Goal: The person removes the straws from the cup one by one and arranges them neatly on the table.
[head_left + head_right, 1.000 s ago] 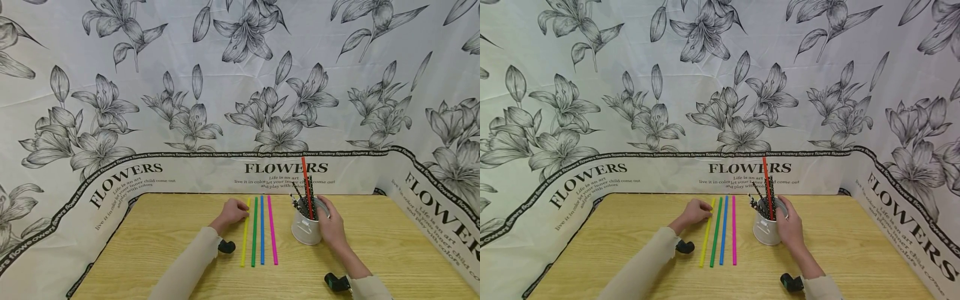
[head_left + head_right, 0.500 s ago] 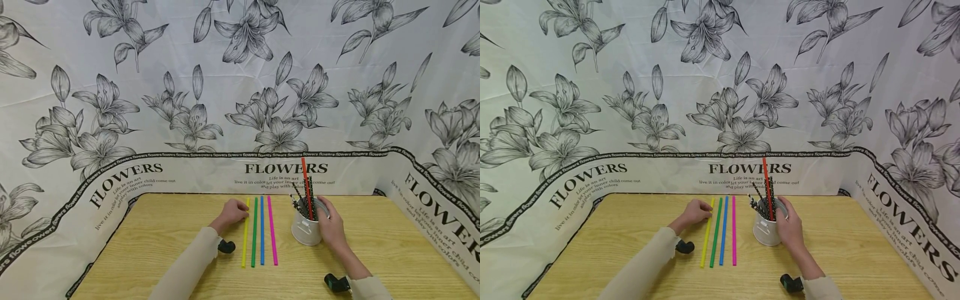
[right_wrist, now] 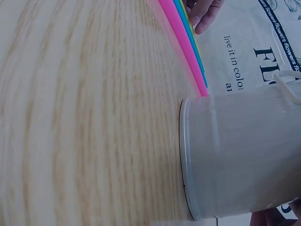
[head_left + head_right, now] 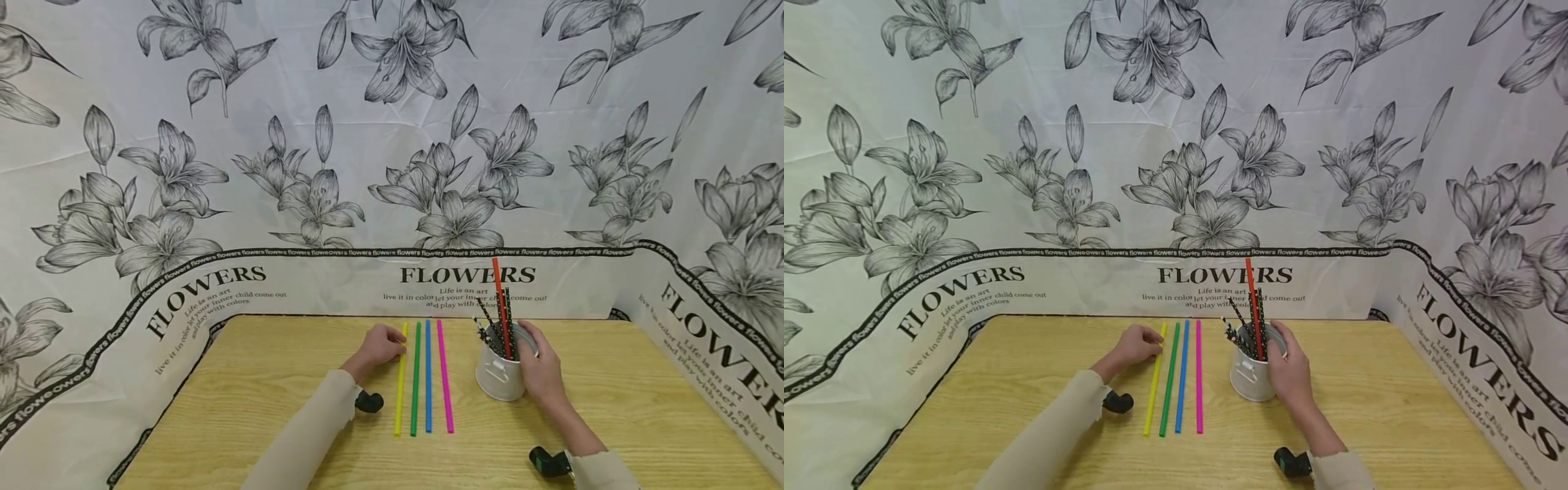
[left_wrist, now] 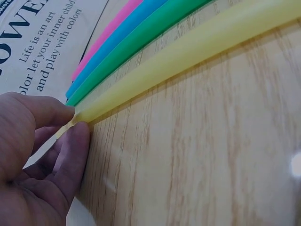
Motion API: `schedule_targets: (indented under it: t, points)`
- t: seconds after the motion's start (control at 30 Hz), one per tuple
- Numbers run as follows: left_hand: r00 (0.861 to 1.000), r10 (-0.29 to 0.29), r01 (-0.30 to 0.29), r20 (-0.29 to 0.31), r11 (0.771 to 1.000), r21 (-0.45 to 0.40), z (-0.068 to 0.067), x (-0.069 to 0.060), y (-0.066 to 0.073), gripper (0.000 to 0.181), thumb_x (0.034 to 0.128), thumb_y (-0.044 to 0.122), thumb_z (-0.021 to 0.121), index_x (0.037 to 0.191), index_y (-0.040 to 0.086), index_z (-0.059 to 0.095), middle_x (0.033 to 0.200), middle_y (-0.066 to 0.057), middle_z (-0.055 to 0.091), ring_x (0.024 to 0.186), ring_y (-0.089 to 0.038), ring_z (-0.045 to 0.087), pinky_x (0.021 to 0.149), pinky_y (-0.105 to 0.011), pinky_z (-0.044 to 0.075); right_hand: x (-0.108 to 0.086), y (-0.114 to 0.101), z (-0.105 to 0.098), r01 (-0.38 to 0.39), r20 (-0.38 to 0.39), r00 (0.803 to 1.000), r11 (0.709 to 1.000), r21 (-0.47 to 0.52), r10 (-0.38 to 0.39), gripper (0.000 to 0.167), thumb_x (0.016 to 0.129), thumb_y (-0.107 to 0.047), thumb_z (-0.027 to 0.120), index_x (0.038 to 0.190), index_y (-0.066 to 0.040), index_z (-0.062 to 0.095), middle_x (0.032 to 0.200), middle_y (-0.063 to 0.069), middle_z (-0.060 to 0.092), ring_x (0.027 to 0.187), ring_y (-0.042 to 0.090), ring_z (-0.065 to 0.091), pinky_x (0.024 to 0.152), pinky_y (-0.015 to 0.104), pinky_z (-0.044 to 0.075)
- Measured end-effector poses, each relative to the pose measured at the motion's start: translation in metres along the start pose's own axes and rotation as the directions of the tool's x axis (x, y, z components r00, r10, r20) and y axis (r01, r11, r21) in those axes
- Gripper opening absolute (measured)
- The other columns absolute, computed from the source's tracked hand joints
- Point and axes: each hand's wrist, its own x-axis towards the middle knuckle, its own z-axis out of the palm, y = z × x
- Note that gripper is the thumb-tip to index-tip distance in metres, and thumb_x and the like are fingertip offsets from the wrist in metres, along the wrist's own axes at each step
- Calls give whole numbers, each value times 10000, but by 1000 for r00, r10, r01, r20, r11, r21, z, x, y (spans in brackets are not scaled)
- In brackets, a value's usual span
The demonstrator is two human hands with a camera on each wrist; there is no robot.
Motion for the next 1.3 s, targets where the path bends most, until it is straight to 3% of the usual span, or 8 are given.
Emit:
schedule_targets:
  t: [0.27, 0.5, 0.73, 0.97, 1.2, 1.3]
  points:
    - [998, 61, -61, 21, 998, 24, -2, -2, 0, 109, 872, 49, 681, 967, 25, 728, 811, -38, 652, 642, -149, 638, 582, -288, 547, 1, 2, 1, 6, -15, 1000, 1000, -7, -6, 447, 1031, -223, 379, 1455, -92, 429, 1457, 205, 422, 1350, 401, 341, 1075, 563, 282]
    - [988, 157, -155, 10, 966, 207, -2, 1, 5, 115, 905, 129, 669, 954, 54, 742, 829, 3, 641, 701, -111, 578, 600, -254, 498, 3, 1, -1, 16, -13, 1000, 1000, -2, -16, 449, 1033, -223, 384, 1462, -92, 418, 1462, 210, 413, 1350, 419, 337, 1074, 583, 274]
    - [985, 168, -155, -24, 946, 284, -4, 6, 15, 141, 918, 143, 636, 970, 54, 732, 860, 8, 641, 717, -117, 570, 606, -259, 495, 3, 3, 0, -2, -2, 1000, 1000, -6, 2, 459, 1037, -242, 378, 1470, -95, 405, 1473, 213, 397, 1354, 429, 324, 1073, 593, 269]
    - [979, 199, -182, -36, 945, 273, -5, 16, 47, 146, 912, 129, 631, 974, 52, 738, 870, 12, 660, 697, -110, 567, 597, -244, 489, 1, 5, 1, 3, -1, 1000, 1000, -2, -3, 450, 1034, -230, 392, 1467, -106, 413, 1466, 208, 408, 1342, 433, 342, 1064, 603, 276]
    - [964, 265, -263, 27, 932, 248, 7, 27, 101, 182, 934, 166, 615, 1016, 74, 748, 928, 6, 699, 652, -89, 563, 564, -236, 460, 2, 5, 1, 2, 0, 1000, 1000, -12, -2, 454, 1037, -232, 382, 1469, -95, 405, 1472, 205, 402, 1346, 424, 338, 1069, 594, 276]
    - [955, 291, -298, 63, 936, 188, 14, 29, 122, 214, 961, 185, 599, 1068, 69, 743, 971, -2, 707, 607, -73, 529, 555, -238, 437, 1, 4, 1, 4, -1, 1000, 1000, -15, -4, 452, 1039, -231, 377, 1468, -91, 406, 1469, 205, 405, 1345, 421, 342, 1065, 594, 282]
